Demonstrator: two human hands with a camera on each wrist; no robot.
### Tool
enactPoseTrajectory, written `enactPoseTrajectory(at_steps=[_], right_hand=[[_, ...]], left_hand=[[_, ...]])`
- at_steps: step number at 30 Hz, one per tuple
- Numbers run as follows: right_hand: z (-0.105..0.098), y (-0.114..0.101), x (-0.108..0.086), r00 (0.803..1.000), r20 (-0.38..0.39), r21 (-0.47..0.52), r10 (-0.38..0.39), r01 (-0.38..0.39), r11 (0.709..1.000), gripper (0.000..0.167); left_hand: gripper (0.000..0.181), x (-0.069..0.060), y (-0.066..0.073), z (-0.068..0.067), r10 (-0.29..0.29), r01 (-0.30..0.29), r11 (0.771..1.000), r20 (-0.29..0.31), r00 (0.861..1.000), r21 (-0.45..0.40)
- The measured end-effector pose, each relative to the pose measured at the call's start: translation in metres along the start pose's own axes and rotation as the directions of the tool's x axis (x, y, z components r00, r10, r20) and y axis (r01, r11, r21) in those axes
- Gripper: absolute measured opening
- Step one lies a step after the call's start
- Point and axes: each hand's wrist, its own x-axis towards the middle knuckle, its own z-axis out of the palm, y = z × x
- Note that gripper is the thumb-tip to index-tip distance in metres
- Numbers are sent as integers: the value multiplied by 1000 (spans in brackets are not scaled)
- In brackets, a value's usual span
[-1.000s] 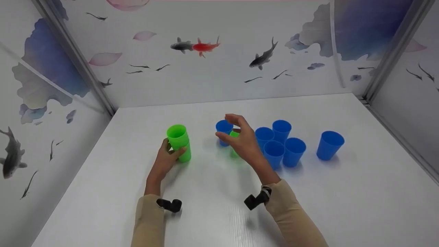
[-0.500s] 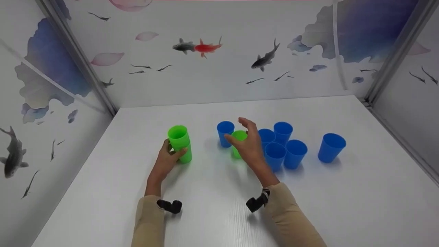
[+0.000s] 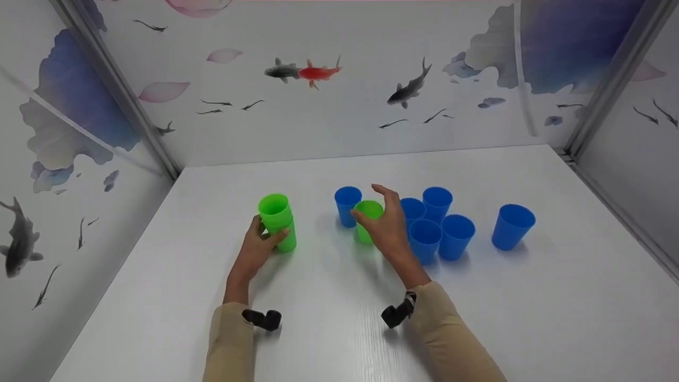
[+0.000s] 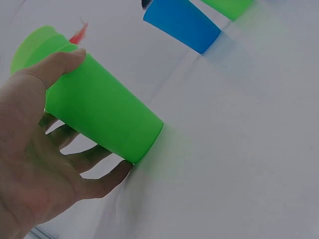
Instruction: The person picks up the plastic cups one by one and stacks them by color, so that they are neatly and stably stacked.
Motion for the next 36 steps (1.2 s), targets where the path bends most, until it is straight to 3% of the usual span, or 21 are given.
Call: enactPoseTrajectory(at_steps=[11,23,30,36], right_hand=[[6,5,0,993,61,-50,99,-96,994,80],[15,17,1,973,94,-21,208,-207,978,91],[18,23,-1,954,108,33,281,-286,958,85],[16,13,-2,962,84,59,260,-266,962,77]], left_hand=[[77,1,-1,1,9,-9,1000,-1,1000,-4],[77,1,-1,0,14,-15,1000,-2,1000,-20],[80,-1,-3,1,13,-13,1000,1,1000,-18],[81,0,-1,1,-11,11,1000,-11,1000,-5]])
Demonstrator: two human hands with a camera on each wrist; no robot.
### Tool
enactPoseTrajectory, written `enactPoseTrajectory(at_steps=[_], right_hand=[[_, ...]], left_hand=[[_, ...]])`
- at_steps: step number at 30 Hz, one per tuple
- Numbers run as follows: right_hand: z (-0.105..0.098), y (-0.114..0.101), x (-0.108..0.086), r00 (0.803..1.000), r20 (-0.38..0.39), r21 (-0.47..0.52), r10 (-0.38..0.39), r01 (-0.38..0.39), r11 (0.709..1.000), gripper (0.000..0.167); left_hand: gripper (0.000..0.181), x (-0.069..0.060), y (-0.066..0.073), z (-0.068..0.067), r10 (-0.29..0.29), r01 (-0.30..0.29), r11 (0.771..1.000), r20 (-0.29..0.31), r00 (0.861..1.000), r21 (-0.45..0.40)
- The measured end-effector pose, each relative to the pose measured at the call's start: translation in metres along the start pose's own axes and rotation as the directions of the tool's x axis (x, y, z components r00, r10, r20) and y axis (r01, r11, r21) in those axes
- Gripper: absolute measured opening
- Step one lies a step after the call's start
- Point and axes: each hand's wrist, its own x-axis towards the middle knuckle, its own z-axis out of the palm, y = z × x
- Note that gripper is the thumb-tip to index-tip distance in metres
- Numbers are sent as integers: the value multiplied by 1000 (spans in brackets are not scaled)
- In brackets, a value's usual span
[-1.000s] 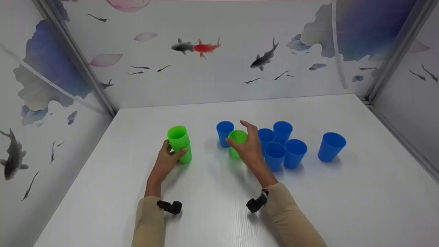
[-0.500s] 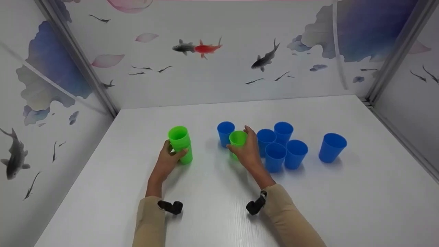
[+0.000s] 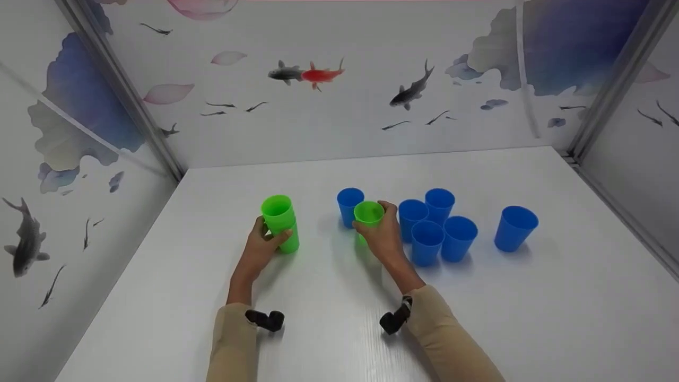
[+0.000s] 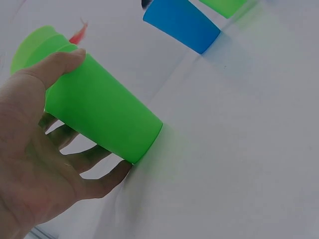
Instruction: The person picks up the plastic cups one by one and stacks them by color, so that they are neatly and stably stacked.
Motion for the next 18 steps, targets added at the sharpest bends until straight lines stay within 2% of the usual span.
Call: enactPoseTrajectory(at_steps=[7,14,18], right_hand=[[-5,-19,-7,999,16,14,-34,34,999,75],[-6,-35,-14,996,9,-30,-84,84,996,74],[-4,-47,-17,990,24,-23,-139,140,990,74]], left_hand=[[82,0,2,-1,9,-9,1000,5,1000,-1],[83,2,-1,0,7,-7,1000,7,1000,-1],[82,3,-2,-2,3,-3,1000,-1,1000,2]])
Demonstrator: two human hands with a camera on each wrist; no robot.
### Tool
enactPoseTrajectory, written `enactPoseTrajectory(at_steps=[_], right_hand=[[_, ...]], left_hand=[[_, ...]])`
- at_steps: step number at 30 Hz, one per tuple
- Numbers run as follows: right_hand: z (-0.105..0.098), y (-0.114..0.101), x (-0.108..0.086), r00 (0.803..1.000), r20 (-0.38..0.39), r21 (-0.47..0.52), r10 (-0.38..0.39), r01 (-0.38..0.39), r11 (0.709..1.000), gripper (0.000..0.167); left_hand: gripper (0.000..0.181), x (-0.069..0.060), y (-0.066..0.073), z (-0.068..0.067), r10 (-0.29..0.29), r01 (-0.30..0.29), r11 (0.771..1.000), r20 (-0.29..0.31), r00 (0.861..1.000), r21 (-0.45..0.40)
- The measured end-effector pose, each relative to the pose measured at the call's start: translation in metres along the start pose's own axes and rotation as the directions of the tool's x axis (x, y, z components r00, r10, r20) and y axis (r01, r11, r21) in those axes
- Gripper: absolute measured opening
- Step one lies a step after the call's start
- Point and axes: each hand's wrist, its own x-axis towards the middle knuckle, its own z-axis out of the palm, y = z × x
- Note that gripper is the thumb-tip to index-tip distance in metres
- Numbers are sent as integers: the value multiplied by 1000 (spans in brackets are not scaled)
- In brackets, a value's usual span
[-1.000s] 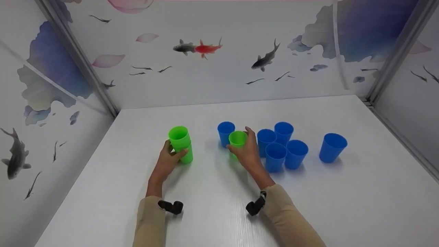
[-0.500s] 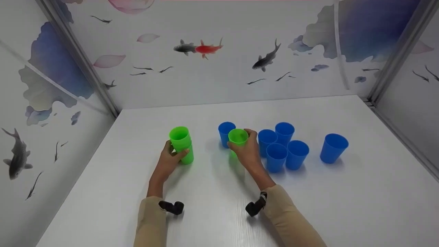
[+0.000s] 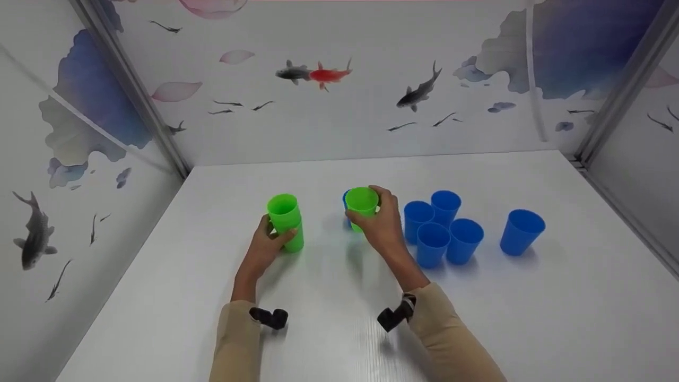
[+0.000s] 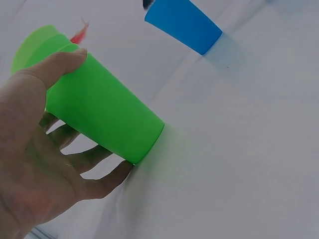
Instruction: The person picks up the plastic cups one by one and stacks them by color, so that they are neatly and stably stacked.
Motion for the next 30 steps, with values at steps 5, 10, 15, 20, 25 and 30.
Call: enactPoseTrajectory(at_steps=[5,10,15,20,25,30], right_hand=[[2,-21,2,998,58,62,-16,12,998,78],[7,-48,6,992,102,92,-76,66,994,79],[17,-71,10,971,132,95,-200,188,978,74],[28,-94,13,952,161,54,-259,253,966,74],[39,-109,16,944,206,47,-256,252,967,72],[52,-112,19,934,267,57,-239,232,971,70]], left_hand=[[81,-1,2,-1,-9,9,1000,7,1000,-9],[81,-2,4,-1,-27,27,1000,-3,1000,-1],[81,0,6,-1,-38,38,999,-3,999,19],[82,1,4,-2,-42,42,999,-12,999,23],[86,1,2,-1,-33,33,999,-6,999,21],[88,3,3,-1,-60,60,998,-5,998,35]])
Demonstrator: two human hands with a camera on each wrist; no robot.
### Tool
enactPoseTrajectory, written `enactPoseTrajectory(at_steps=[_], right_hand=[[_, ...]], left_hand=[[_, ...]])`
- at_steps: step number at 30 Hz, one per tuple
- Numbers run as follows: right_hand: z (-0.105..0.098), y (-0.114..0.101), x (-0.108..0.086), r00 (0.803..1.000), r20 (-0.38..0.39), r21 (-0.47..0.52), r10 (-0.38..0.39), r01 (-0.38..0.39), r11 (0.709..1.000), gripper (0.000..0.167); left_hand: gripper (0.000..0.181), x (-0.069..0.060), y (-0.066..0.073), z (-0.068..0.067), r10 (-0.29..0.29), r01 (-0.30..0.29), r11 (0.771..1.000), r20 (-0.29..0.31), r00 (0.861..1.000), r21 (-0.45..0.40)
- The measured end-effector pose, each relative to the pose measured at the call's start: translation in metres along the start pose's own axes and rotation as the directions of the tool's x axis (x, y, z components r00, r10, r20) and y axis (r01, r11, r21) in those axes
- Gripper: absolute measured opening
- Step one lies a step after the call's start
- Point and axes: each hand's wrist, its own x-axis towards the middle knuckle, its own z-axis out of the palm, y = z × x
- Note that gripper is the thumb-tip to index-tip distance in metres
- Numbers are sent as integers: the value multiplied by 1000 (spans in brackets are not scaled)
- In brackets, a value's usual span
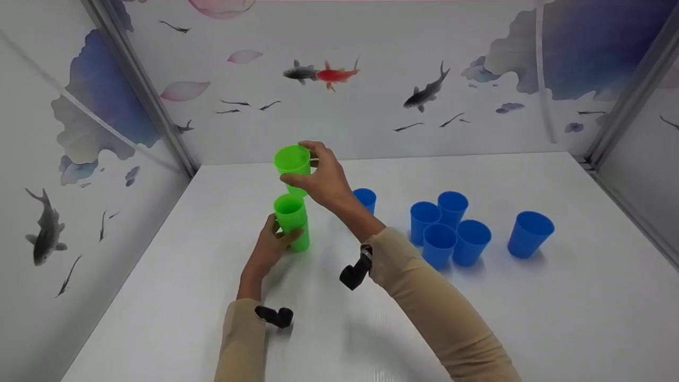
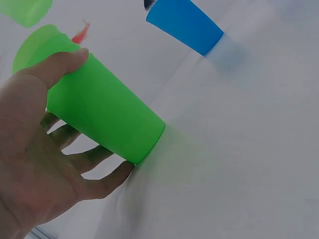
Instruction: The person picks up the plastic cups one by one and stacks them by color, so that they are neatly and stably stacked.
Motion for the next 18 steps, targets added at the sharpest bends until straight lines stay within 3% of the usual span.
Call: enactPoseTrajectory(at_steps=[6,18], right_hand=[[14,8,1,999,54,-17,-3,4,1000,70],[32,26,3,996,91,-31,-3,5,999,72]], left_hand=[[88,2,0,0,-14,14,1000,4,1000,-2],[86,-3,4,-1,-11,11,999,-2,1000,36]])
